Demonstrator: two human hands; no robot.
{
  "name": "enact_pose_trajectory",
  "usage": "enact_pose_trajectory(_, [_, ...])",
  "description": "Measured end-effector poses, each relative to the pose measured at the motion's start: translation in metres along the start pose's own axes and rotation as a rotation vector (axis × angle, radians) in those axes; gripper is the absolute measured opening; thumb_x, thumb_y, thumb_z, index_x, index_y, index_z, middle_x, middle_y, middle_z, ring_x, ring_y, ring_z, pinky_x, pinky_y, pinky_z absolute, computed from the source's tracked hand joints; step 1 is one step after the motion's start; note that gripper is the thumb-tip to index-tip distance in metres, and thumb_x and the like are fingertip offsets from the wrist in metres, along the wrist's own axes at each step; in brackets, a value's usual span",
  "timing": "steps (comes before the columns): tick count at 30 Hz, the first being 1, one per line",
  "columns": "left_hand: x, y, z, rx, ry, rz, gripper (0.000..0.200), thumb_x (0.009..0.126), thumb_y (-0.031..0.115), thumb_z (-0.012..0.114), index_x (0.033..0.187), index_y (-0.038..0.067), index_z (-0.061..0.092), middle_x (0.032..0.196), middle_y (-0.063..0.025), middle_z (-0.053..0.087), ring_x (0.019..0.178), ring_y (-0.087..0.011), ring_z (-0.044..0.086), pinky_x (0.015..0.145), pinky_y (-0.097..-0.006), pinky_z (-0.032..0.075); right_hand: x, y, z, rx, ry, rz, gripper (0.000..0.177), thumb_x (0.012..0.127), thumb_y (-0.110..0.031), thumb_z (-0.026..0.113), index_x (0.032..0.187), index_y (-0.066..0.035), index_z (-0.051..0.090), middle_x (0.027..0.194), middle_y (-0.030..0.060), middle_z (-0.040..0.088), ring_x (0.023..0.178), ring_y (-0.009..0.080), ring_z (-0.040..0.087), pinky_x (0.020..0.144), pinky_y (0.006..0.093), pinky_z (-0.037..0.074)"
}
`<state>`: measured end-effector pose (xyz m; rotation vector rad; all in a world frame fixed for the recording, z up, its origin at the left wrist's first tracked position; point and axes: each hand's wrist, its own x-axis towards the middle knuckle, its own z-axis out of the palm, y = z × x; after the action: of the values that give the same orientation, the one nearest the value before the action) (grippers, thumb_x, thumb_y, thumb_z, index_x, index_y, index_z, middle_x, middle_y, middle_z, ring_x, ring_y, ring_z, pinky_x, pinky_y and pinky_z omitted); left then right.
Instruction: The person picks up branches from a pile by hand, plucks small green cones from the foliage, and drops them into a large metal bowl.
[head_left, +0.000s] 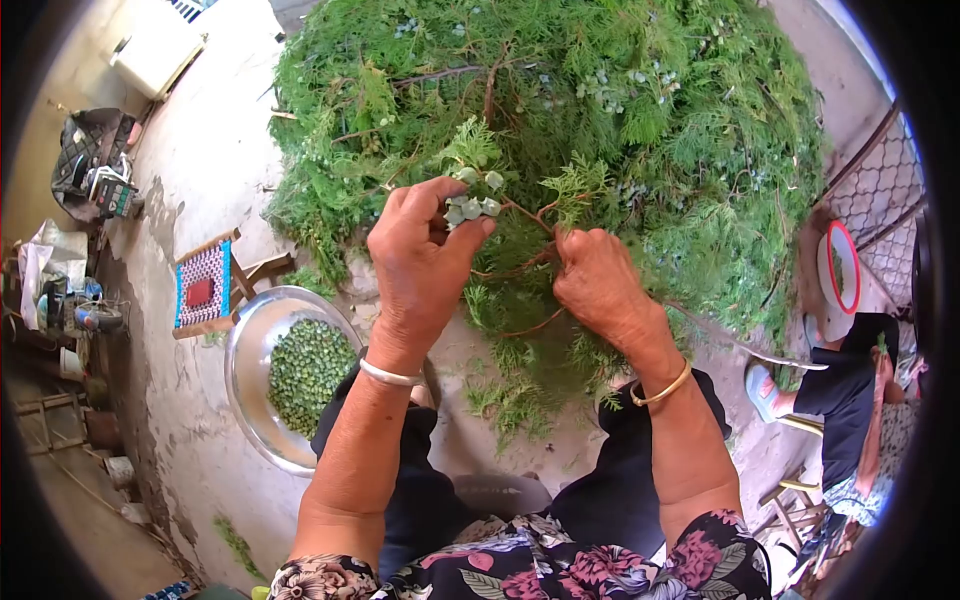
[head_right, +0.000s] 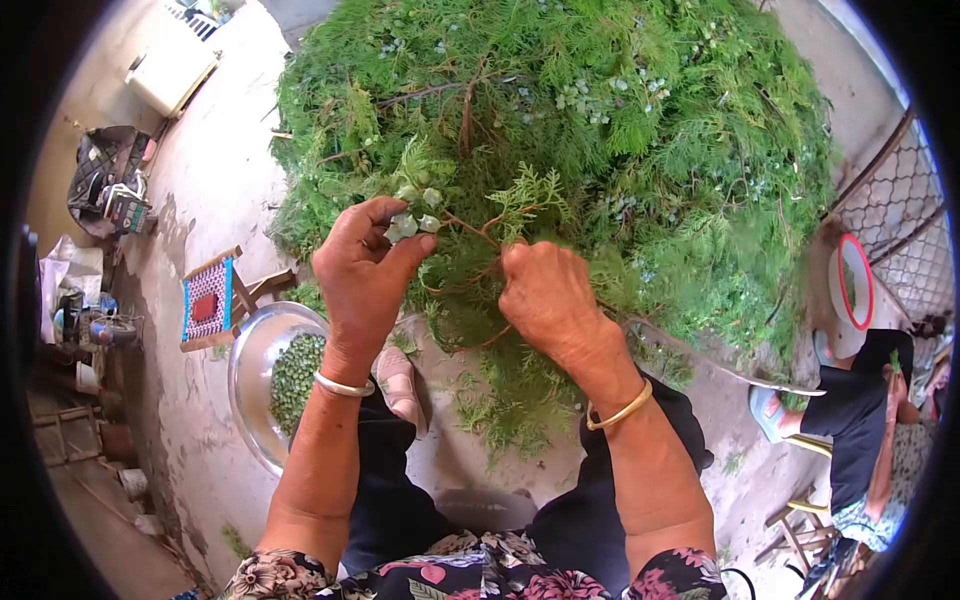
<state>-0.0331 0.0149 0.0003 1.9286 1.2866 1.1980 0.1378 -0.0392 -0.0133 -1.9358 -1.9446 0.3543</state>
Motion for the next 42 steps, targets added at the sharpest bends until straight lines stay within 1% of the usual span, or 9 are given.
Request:
enact_pose_trajectory(6, [-0.004,-0.002,0.014,0.201,0.129,0.453,0.040,0.062,0.000,0.074,0.097,-0.003,0.055,0.096,-0.0206,0.055,0.073,-0.0354,0.058,0.062,-0.0368,0.049,-0.002,0.001,0.003,-0.076,0.016,0.012,0.009,0.070,-0.003,0.052,0.071,0.003,0.059,0.065,0.0250,0.059,0.066,0.0395,0.061,0.061,0.0456,0.050])
enact_pose_trajectory(7, [-0.004,-0.005,0.015,0.226,0.170,0.475,0.037,0.063,0.004,0.075,0.095,-0.002,0.058,0.094,-0.0151,0.058,0.072,-0.0266,0.059,0.061,-0.0311,0.049,-0.002,0.001,0.004,-0.079,0.012,0.014,0.009,0.070,-0.003,0.052,0.071,0.003,0.059,0.065,0.0248,0.059,0.066,0.0394,0.062,0.061,0.0451,0.051])
enact_pose_trajectory(10, [-0.004,-0.004,0.013,0.175,0.129,0.503,0.042,0.063,0.002,0.074,0.099,-0.003,0.053,0.095,-0.0203,0.056,0.075,-0.0344,0.059,0.062,-0.0366,0.049,-0.004,-0.002,0.003,-0.090,-0.004,0.012,0.009,0.070,-0.003,0.053,0.071,0.003,0.059,0.066,0.0240,0.059,0.066,0.0389,0.062,0.061,0.0443,0.051])
enact_pose_trajectory(14, [-0.003,0.000,0.014,0.195,0.122,0.509,0.037,0.064,0.006,0.076,0.096,-0.002,0.059,0.089,-0.0154,0.059,0.072,-0.0268,0.059,0.063,-0.0320,0.048,-0.006,-0.003,0.009,-0.166,0.016,-0.023,0.007,0.070,-0.003,0.054,0.070,0.001,0.060,0.065,0.0218,0.060,0.064,0.0373,0.063,0.060,0.0436,0.051])
enact_pose_trajectory(23, [0.003,-0.008,0.014,0.056,0.127,0.345,0.021,0.071,0.004,0.071,0.089,-0.001,0.061,0.072,-0.0129,0.058,0.056,-0.0231,0.055,0.049,-0.0319,0.044,-0.007,-0.001,0.011,-0.124,0.060,-0.053,0.006,0.070,-0.003,0.054,0.070,-0.001,0.059,0.061,0.0196,0.059,0.063,0.0344,0.063,0.058,0.0429,0.051])
enact_pose_trajectory(25, [0.007,0.002,0.004,-0.177,0.028,-0.127,0.013,0.074,0.003,0.069,0.085,-0.001,0.063,0.059,-0.0059,0.054,0.049,-0.0144,0.052,0.043,-0.0260,0.038,-0.009,0.000,0.006,-0.081,0.071,-0.098,0.006,0.070,-0.003,0.053,0.070,-0.001,0.059,0.061,0.0203,0.058,0.063,0.0350,0.062,0.057,0.0432,0.051])
enact_pose_trajectory(31, [0.043,-0.051,-0.067,-0.891,0.283,-0.458,0.007,0.080,0.004,0.063,0.082,-0.002,0.059,0.066,-0.0070,0.057,0.052,-0.0116,0.052,0.041,-0.0165,0.036,-0.017,0.024,0.004,0.007,0.173,0.004,0.005,0.069,-0.001,0.053,0.067,0.001,0.057,0.063,0.0240,0.056,0.062,0.0397,0.058,0.057,0.0448,0.048])
enact_pose_trajectory(33, [0.045,-0.060,-0.079,-1.477,0.181,-0.699,0.012,0.083,0.007,0.058,0.089,-0.004,0.055,0.082,-0.0151,0.058,0.061,-0.0141,0.055,0.040,-0.0181,0.041,-0.016,0.035,0.004,0.032,0.228,0.008,0.005,0.068,-0.001,0.054,0.064,0.003,0.056,0.064,0.0248,0.055,0.063,0.0413,0.057,0.057,0.0451,0.047])
enact_pose_trajectory(42, [0.004,-0.016,-0.012,-1.306,-0.342,-0.736,0.017,0.083,0.009,0.060,0.097,-0.002,0.057,0.084,-0.0144,0.062,0.056,-0.0102,0.052,0.039,-0.0175,0.038,-0.013,0.029,0.000,-0.076,0.204,0.031,0.003,0.067,0.001,0.053,0.066,0.004,0.056,0.063,0.0245,0.056,0.063,0.0409,0.058,0.058,0.0455,0.048])
